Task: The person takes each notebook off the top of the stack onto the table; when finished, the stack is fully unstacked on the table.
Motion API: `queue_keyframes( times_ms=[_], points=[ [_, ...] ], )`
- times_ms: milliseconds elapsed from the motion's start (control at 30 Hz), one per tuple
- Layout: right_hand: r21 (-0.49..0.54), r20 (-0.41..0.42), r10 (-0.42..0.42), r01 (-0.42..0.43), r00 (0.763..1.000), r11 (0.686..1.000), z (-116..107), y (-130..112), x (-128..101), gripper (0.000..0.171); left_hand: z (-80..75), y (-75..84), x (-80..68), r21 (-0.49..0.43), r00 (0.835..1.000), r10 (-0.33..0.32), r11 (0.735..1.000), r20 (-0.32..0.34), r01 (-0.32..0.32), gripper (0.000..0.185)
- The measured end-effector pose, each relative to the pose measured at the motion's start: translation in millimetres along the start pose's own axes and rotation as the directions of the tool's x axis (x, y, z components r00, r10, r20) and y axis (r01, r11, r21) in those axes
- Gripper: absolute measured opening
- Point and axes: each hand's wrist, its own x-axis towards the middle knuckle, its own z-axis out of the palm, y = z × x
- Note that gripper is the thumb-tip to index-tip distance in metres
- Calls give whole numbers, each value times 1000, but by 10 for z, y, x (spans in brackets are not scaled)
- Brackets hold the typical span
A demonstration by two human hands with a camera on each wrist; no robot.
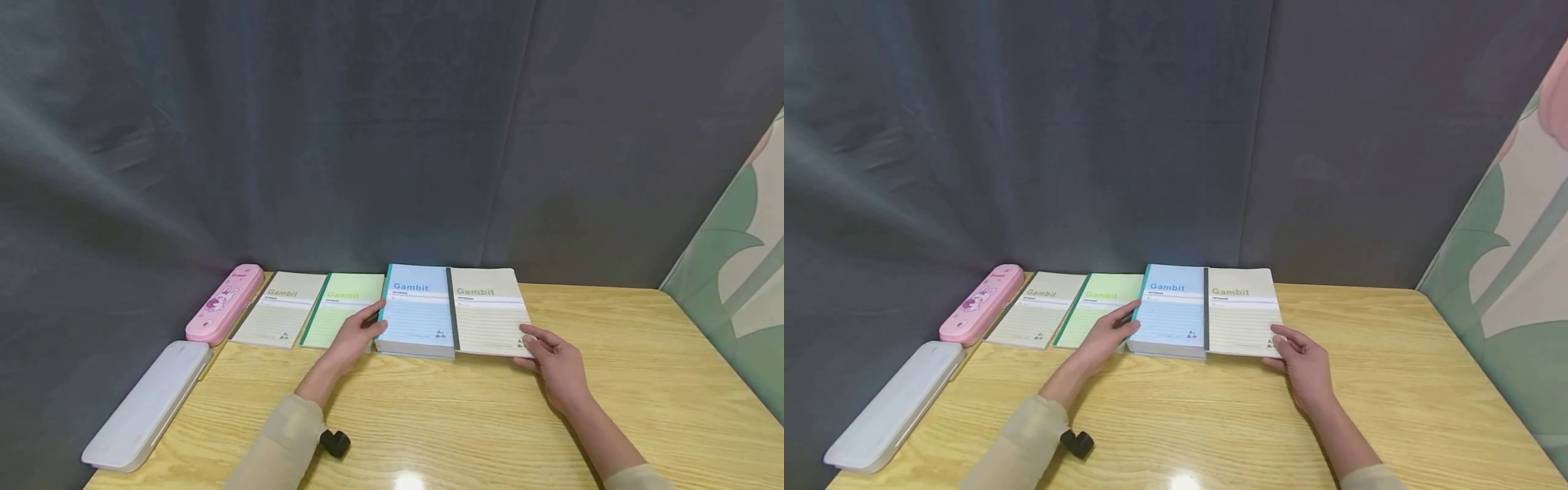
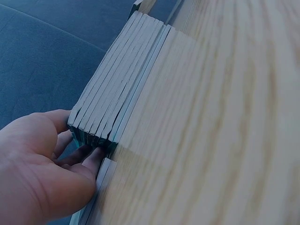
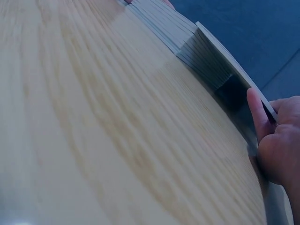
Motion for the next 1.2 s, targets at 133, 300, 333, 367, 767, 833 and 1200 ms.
queue_keyframes(
  times_ms=[133, 300, 333, 367, 767, 833, 1200],
  points=[
    [6, -12, -2, 2, 1000, 1000, -40, -30, -31, 39, 11, 19, -9, 4, 1000, -1, 1000, -2, 1, 53],
    [-2, -25, 15, -15, 1000, 1000, -44, -40, -19, 38, 9, 24, -17, -8, 1000, -1, 1000, 2, 1, 54],
    [-2, -30, 18, -18, 999, 1000, -44, -40, -16, 39, 8, 23, -16, -8, 1000, -1, 1000, 3, 1, 54],
    [3, -35, 20, -20, 999, 1000, -45, -40, -11, 40, 8, 24, -19, -8, 1000, -2, 1000, 0, 2, 54],
    [-234, -6, 14, -15, 1000, 972, -14, -45, -25, 41, 7, 32, -4, 4, 1000, -2, 1000, -14, 2, 53],
    [-310, -7, 0, -2, 1000, 951, -7, -45, -27, 39, 5, 35, -8, -1, 1000, -4, 1000, -16, 4, 53],
    [-795, 76, -211, 187, 975, 577, -5, -65, -46, 24, 14, 40, -18, -24, 1000, 8, 1000, -3, -8, 53]
  ],
)
